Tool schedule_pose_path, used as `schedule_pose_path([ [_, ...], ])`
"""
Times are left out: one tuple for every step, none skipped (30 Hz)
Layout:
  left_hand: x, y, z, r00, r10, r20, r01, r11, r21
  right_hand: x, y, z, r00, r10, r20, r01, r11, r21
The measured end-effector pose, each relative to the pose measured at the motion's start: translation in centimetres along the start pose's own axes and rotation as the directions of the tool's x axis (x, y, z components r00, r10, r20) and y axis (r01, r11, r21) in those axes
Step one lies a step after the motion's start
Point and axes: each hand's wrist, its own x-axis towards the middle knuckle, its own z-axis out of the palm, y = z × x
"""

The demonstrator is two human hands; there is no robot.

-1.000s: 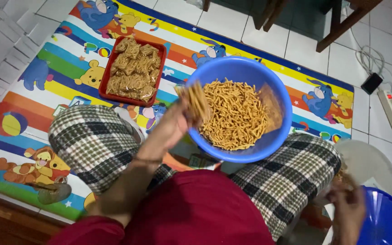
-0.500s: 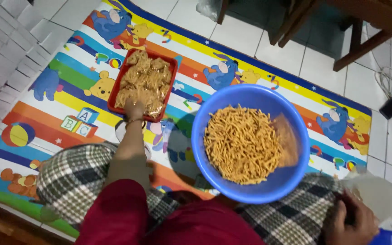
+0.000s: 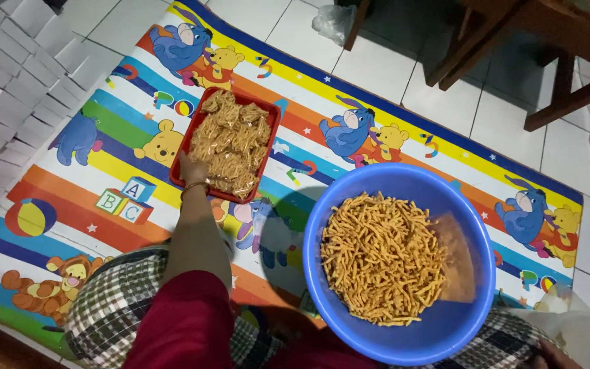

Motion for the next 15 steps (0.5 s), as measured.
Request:
schedule_pose_path([
  [-0.5, -0.5, 0.0, 1.0, -0.002, 0.0, 0.002, 1.0, 0.003, -0.3, 0.0, 0.1, 1.0, 0.001, 0.003, -0.001, 1.0, 0.0],
  [-1.0, -0.9, 0.0, 0.999, 0.048, -0.009, -0.048, 0.998, -0.028, -0.5, 0.1, 0.1, 1.0, -0.017, -0.026, 0.016, 1.0, -0.014],
  [-1.6, -1.3, 0.1, 0.995, 0.098, -0.018, -0.099, 0.993, -0.059, -0.7, 0.1, 0.2, 0.998, -0.035, -0.055, 0.034, 0.999, -0.029],
  [-3.1, 0.2, -0.4, 0.995, 0.097, -0.018, -0.098, 0.994, -0.054, -1.2, 0.4, 0.3, 0.998, -0.032, -0.052, 0.03, 0.999, -0.027],
  [-4.6, 1.7, -0.9, 0.988, 0.151, -0.033, -0.15, 0.988, 0.022, -1.8, 0.6, 0.4, 0.996, -0.048, -0.08, 0.045, 0.998, -0.041],
  [-6.2, 3.3, -1.2, 0.977, 0.207, -0.042, -0.202, 0.975, 0.097, -2.4, 0.9, 0.4, 0.992, -0.062, -0.109, 0.056, 0.997, -0.056],
  [-6.5, 3.6, -0.9, 0.977, 0.208, -0.038, -0.204, 0.974, 0.1, -2.1, 0.5, 0.2, 0.992, -0.057, -0.109, 0.051, 0.997, -0.056],
  [-6.9, 4.0, -0.3, 0.96, 0.247, -0.132, -0.239, 0.968, 0.078, -2.1, 0.3, -0.1, 0.971, -0.174, -0.164, 0.15, 0.978, -0.148],
  [-7.3, 4.4, 0.4, 0.933, 0.282, -0.225, -0.276, 0.959, 0.057, -2.2, 0.0, -0.5, 0.934, -0.291, -0.205, 0.239, 0.94, -0.245],
  [-9.9, 8.1, 0.3, 0.934, 0.289, -0.212, -0.284, 0.957, 0.056, -2.6, -4.3, -0.9, 0.936, -0.28, -0.213, 0.225, 0.942, -0.248],
  [-12.6, 11.8, 0.3, 0.932, 0.311, -0.186, -0.314, 0.949, 0.014, -2.8, -8.7, -1.4, 0.934, -0.226, -0.277, 0.182, 0.967, -0.176],
  [-15.5, 15.1, 0.0, 0.931, 0.328, -0.162, -0.336, 0.941, -0.028, -3.0, -12.9, -2.0, 0.927, -0.171, -0.333, 0.145, 0.984, -0.102],
  [-15.3, 16.4, 1.9, 0.932, 0.33, -0.151, -0.338, 0.941, -0.029, -3.3, -14.6, -2.5, 0.928, -0.162, -0.336, 0.134, 0.985, -0.106],
  [-15.0, 17.9, 3.8, 0.834, 0.519, -0.184, -0.548, 0.816, -0.182, -3.5, -16.4, -2.8, 0.947, -0.07, -0.313, 0.041, 0.994, -0.099],
  [-14.8, 19.4, 5.7, 0.699, 0.672, -0.245, -0.713, 0.624, -0.32, -3.6, -18.1, -3.1, 0.957, 0.023, -0.289, -0.052, 0.994, -0.094],
])
